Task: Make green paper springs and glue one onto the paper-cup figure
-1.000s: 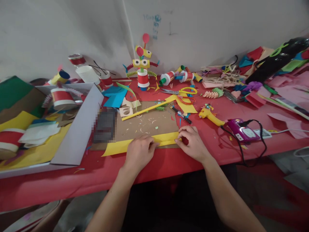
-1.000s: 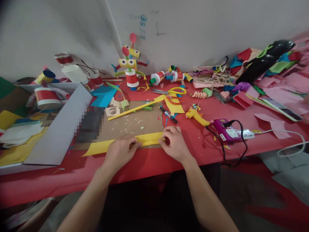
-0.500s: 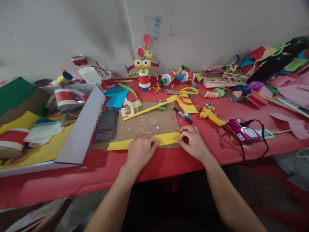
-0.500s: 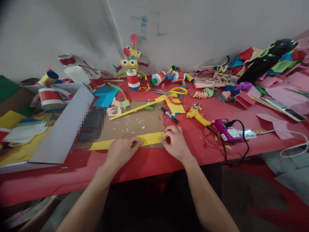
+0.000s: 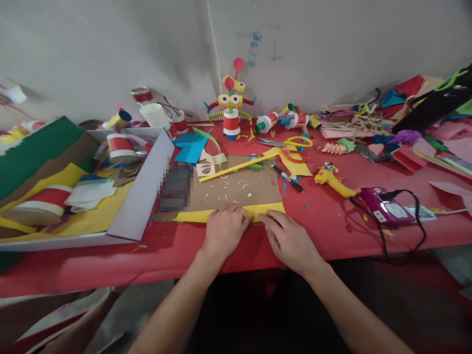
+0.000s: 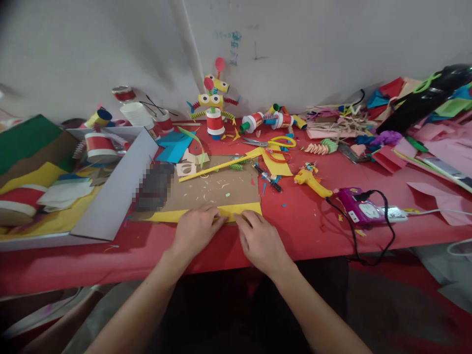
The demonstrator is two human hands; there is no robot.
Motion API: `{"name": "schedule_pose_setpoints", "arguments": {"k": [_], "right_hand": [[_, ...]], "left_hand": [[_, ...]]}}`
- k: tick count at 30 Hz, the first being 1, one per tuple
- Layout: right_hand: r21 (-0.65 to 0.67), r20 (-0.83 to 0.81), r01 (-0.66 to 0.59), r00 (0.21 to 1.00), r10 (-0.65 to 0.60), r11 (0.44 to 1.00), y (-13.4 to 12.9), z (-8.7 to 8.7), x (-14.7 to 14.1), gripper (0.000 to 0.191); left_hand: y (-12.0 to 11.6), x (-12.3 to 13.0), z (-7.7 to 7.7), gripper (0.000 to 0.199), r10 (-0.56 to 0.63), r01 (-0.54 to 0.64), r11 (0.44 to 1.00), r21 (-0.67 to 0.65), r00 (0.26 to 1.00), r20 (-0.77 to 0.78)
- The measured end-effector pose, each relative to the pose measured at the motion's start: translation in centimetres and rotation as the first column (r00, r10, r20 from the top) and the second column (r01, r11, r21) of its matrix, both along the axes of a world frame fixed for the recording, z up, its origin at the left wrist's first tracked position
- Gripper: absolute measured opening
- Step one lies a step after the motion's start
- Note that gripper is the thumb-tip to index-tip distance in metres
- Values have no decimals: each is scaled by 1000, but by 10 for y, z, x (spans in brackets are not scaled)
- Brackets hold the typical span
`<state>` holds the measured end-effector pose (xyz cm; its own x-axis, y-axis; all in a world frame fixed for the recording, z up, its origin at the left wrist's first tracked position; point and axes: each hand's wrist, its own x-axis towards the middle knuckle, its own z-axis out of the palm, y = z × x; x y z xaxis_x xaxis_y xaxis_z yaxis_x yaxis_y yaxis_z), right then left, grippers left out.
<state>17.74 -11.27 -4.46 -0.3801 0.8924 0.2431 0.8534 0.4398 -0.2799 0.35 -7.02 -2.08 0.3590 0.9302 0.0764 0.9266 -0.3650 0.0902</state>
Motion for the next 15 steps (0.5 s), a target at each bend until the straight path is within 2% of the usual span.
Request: {"name": "schedule_pose_setpoints", "arguments": {"k": [5,15], "right_hand": [[-12,103,31,994,-29,999,-4,4,-7,41],[-17,151,40,988,-37,999,-5,0,-6,42]], "left_hand": [[-9,-16,-3,31,62,-62,996,65,998,0],[-16,-74,-2,26,190,-193,980,42,980,66]]}}
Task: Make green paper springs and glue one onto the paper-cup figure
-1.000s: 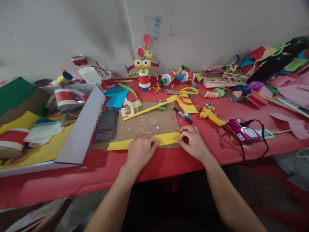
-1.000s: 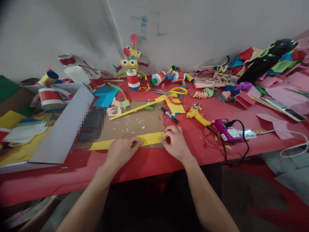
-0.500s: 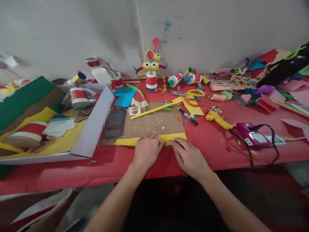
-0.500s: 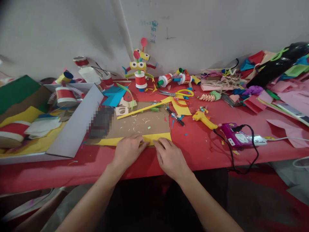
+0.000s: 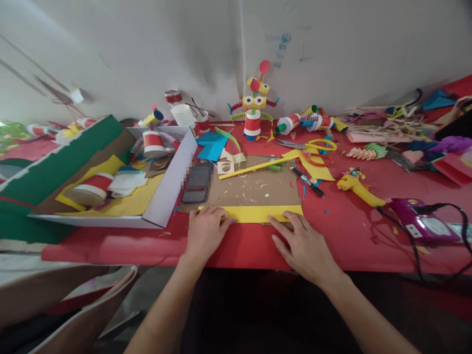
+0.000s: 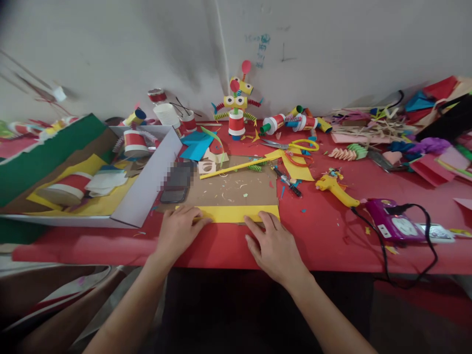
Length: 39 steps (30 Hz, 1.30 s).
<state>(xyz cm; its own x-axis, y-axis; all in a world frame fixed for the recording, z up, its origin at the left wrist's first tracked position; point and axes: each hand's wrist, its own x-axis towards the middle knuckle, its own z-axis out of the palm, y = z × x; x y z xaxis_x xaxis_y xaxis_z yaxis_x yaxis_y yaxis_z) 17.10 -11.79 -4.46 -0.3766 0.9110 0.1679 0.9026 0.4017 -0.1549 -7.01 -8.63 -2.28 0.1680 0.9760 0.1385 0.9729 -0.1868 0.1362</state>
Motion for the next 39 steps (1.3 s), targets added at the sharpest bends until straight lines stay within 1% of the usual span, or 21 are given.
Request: {"name": "schedule_pose_setpoints", "arguments": {"k": [5,8,11,13,16,19,21,24,25,27,29,30,31,32,33,34,35,36,37,39], "right_hand": [[-2,0,-7,1000,7,1000,1,0,0,43],[5,-5,-5,1000,5,1000,1,0,0,43],[9,-9,-6,1000,6,1000,0,0,0,42],[7,-12,-7,1000,7,1000,0,0,0,42],[-3,-8,-3,1000,3,1000,0,0,0,42],[-9,-6,-1,1000,1,1000,0,0,1,43],[-3,-13,-4,1000,4,1000,1,0,1,42],[12,-29,-10,1000,10,1000,1,0,1,42],[17,-33,-12,999,12,1000,0,0,1,42],[22,-32,-10,999,11,1000,0,-1,1,42],[18,-25,-6,1000,7,1000,0,-1,1,42],[14,-20,-7,1000,7,1000,1,-1,1,42],[8,-16,-9,1000,9,1000,1,0,1,42],[2,-11,-12,1000,12,1000,0,0,0,42],[-1,-4,-15,1000,15,1000,0,1,-1,42],[-2,2,-16,1000,16,1000,0,2,-1,42],[-2,6,-17,1000,17,1000,0,3,-2,42],[-2,8,-17,1000,17,1000,0,4,-2,42],[-5,6,-18,1000,18,1000,0,5,-2,42],[-15,-6,-31,999,31,999,0,6,2,43]], "left_hand": [[1,-25,-5,25,40,-40,999,-9,998,58],[1,-41,-13,27,41,-41,999,-3,988,149],[0,-51,-20,25,48,-57,998,32,969,243],[-1,-54,-23,22,65,-83,995,52,954,292],[-5,-54,-22,16,106,-133,989,59,939,329],[-8,-52,-19,9,178,-206,977,47,921,347],[-9,-52,-18,5,235,-266,963,33,896,377],[-10,-54,-17,8,277,-315,949,18,859,430],[-10,-54,-16,10,273,-315,949,28,860,431],[-10,-53,-15,15,253,-308,948,86,887,385],[-11,-45,-13,25,213,-266,949,171,938,274],[-13,-37,-12,30,168,-211,956,202,964,208],[-14,-27,-11,37,102,-132,967,220,985,142],[-16,-14,-11,44,-17,-3,979,205,995,98],[-19,-1,-12,47,-179,165,973,163,981,72],[-21,13,-13,47,-326,318,942,111,944,60],[-24,27,-15,44,-419,416,907,64,907,50],[-27,38,-17,44,-429,428,903,35,902,50],[-29,46,-18,47,-403,402,915,28,913,54],[-32,55,-20,51,-373,373,928,5,926,62]]}}
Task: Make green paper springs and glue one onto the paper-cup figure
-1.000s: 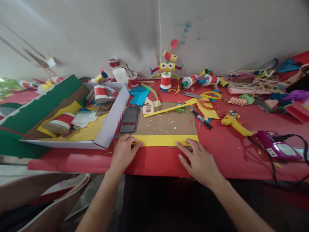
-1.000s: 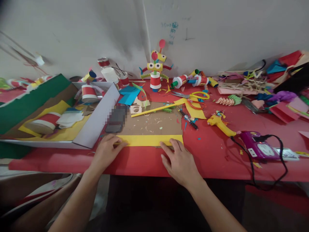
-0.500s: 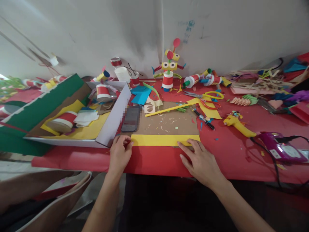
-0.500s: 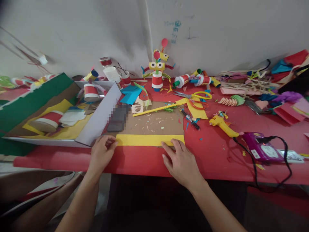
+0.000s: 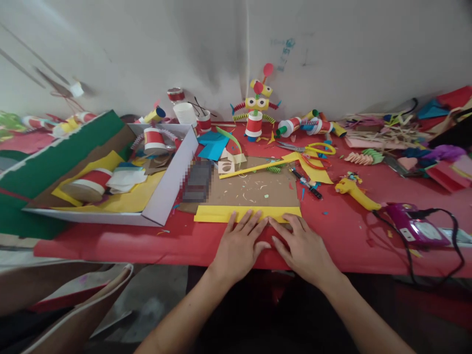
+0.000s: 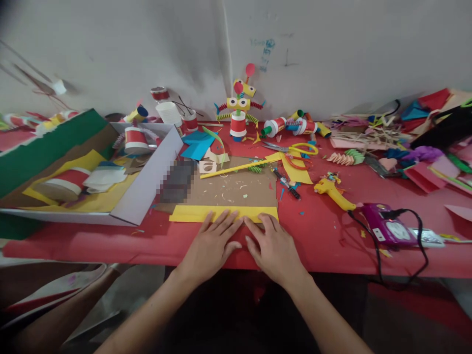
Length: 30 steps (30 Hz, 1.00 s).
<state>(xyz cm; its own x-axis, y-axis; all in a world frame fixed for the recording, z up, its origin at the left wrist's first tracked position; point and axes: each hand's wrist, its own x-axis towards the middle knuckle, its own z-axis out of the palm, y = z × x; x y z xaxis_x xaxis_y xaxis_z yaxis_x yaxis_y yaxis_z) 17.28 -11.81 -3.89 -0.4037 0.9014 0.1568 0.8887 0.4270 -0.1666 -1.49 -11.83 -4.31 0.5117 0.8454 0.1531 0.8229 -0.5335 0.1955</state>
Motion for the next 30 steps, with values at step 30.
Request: {"name": "schedule_pose_setpoints", "arguments": {"k": [30], "right_hand": [[-234,-165,-166,978,129,958,88,18,42,11]], "left_hand": [[59,37,22,31,124,-117,986,-116,991,55]]}}
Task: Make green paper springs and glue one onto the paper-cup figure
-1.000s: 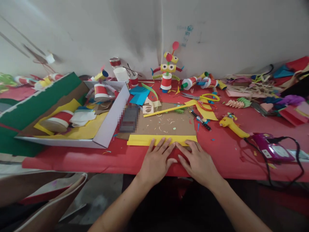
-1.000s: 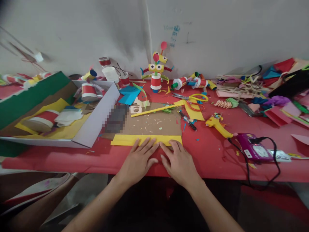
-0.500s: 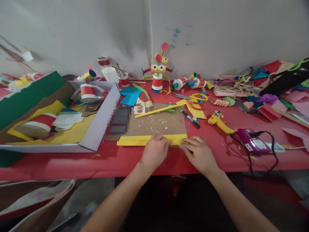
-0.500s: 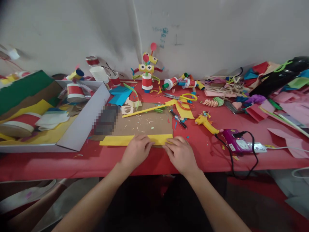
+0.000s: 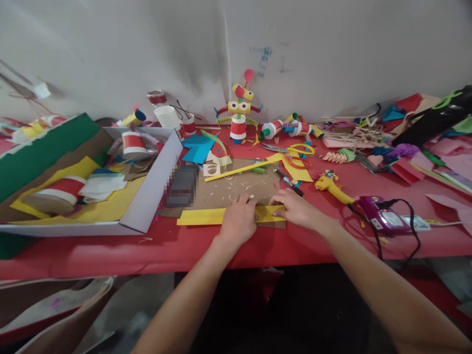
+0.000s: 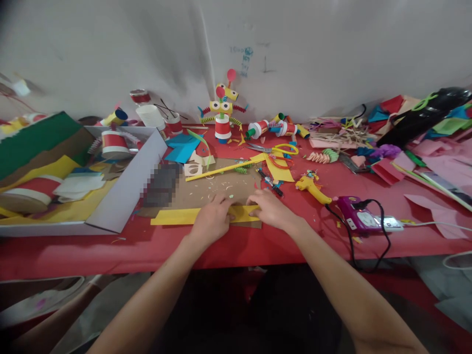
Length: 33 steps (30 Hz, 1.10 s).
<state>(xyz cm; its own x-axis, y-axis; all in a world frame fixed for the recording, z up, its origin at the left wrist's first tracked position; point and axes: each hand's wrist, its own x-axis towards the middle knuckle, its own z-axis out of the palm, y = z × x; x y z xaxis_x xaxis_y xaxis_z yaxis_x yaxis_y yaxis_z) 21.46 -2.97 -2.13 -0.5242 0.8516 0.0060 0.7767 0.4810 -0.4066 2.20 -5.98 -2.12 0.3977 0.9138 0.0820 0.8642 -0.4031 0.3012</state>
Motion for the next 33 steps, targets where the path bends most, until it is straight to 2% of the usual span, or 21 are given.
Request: {"name": "schedule_pose_setpoints", "arguments": {"k": [5,11,15,21,26,33], "right_hand": [[133,-46,-83,995,90,988,-5,-3,9,22],[223,-11,-192,980,199,956,-16,-9,23,27],[298,27,-202,979,203,933,-24,-11,26,29],[372,1,-190,979,204,909,-29,-20,28,30],[447,-7,-206,972,234,871,-31,-25,29,29],[465,34,-223,972,234,857,-32,-25,30,28]], "left_hand": [[-4,-3,-5,26,-54,48,991,127,998,44],[-11,-3,-9,23,-140,133,976,174,990,32],[-12,-4,-12,23,-191,193,964,183,981,-25],[-14,-7,-19,26,-240,250,942,224,968,-68],[-15,-6,-22,24,-240,266,926,267,962,-129],[-17,-4,-21,20,-238,291,909,297,950,-200]]}}
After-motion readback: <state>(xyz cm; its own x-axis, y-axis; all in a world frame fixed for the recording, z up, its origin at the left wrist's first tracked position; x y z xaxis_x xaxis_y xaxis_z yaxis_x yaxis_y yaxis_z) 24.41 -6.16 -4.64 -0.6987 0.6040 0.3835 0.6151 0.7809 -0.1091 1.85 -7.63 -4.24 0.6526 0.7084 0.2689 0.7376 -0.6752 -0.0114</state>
